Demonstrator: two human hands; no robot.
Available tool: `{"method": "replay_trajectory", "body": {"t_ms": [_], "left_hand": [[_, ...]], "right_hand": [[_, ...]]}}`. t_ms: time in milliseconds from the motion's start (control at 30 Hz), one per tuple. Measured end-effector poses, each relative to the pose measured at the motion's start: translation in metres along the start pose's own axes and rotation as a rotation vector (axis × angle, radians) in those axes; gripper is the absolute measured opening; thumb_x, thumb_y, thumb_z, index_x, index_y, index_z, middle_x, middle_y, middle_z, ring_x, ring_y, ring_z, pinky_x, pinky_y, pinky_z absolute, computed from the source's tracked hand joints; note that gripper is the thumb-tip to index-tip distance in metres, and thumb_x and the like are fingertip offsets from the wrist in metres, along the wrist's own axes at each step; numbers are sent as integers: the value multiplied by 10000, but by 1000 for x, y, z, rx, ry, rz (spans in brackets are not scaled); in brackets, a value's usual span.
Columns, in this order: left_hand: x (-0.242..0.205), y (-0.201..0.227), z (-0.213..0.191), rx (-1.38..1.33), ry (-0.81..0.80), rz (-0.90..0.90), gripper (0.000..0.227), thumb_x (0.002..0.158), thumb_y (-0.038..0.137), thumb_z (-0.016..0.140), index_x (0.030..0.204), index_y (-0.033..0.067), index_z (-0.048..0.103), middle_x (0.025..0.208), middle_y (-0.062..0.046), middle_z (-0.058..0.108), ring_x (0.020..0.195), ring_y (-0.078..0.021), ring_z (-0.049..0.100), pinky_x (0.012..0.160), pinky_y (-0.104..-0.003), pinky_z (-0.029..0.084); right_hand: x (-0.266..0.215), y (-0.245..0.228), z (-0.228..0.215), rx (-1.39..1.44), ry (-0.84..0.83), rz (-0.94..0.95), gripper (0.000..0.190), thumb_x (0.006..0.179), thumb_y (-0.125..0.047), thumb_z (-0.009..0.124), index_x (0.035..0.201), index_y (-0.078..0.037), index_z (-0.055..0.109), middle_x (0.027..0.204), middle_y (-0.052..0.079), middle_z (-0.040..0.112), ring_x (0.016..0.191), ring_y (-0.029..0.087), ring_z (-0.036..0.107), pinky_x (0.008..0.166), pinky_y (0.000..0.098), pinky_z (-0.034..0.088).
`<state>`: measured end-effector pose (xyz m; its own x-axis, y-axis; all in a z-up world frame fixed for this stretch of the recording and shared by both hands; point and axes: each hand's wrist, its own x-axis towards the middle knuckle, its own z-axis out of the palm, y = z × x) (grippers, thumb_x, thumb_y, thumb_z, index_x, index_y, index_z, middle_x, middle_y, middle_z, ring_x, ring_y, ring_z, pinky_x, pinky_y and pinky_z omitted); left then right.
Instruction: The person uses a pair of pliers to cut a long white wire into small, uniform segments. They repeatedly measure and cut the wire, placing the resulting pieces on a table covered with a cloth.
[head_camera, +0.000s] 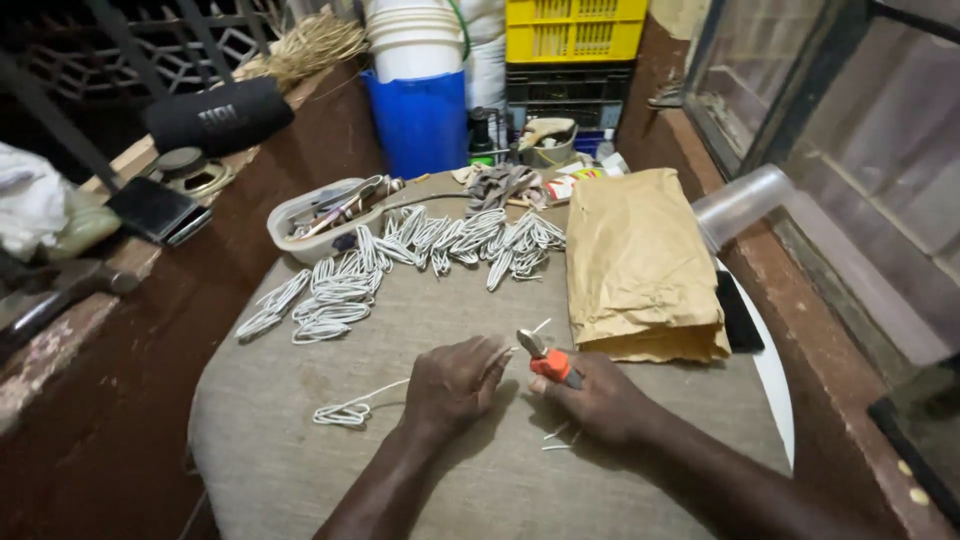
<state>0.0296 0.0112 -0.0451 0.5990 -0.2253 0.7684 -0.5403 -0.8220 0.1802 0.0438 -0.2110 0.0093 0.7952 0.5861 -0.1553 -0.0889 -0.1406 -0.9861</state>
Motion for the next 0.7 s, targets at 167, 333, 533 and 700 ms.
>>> {"method": "replay_trajectory", "body": {"t_ms": [167, 333, 533, 700], "left_hand": [[-5, -8, 12, 15, -42, -99, 126, 971, 203, 576, 989, 102, 650, 816, -107, 645, 637, -348, 598, 564, -493, 451], [-12, -3, 8, 124, -58, -166, 298, 987, 230, 605, 1264, 142, 670, 1063, -76, 716, 890, -320, 671, 854, -515, 457], [-5, 10, -2, 158, -4, -213, 278, 999, 200, 563, 1198, 70, 708, 1101, -122, 747, 939, -363, 683, 814, -505, 473], [-6, 6, 6, 88, -58, -404, 195, 1017, 234, 510, 1126, 117, 621, 978, -134, 696, 760, -400, 594, 776, -555, 449]], "right_hand": [[13, 9, 6, -151, 198, -83, 113, 940, -186, 733, 927, -77, 708, 744, 64, 685, 619, 146, 592, 560, 297, 470], [25, 50, 8, 176, 237, -152, 75, 933, 11, 692, 978, -46, 709, 640, 57, 552, 492, 120, 497, 416, 281, 391], [31, 59, -6, -842, 252, -396, 414, 959, -550, 538, 1160, -259, 752, 1163, -2, 756, 1108, 269, 652, 932, 428, 487], [-12, -28, 32, -750, 372, 117, 493, 750, -518, 856, 1025, -191, 611, 953, 29, 677, 832, 222, 622, 693, 417, 443]]}}
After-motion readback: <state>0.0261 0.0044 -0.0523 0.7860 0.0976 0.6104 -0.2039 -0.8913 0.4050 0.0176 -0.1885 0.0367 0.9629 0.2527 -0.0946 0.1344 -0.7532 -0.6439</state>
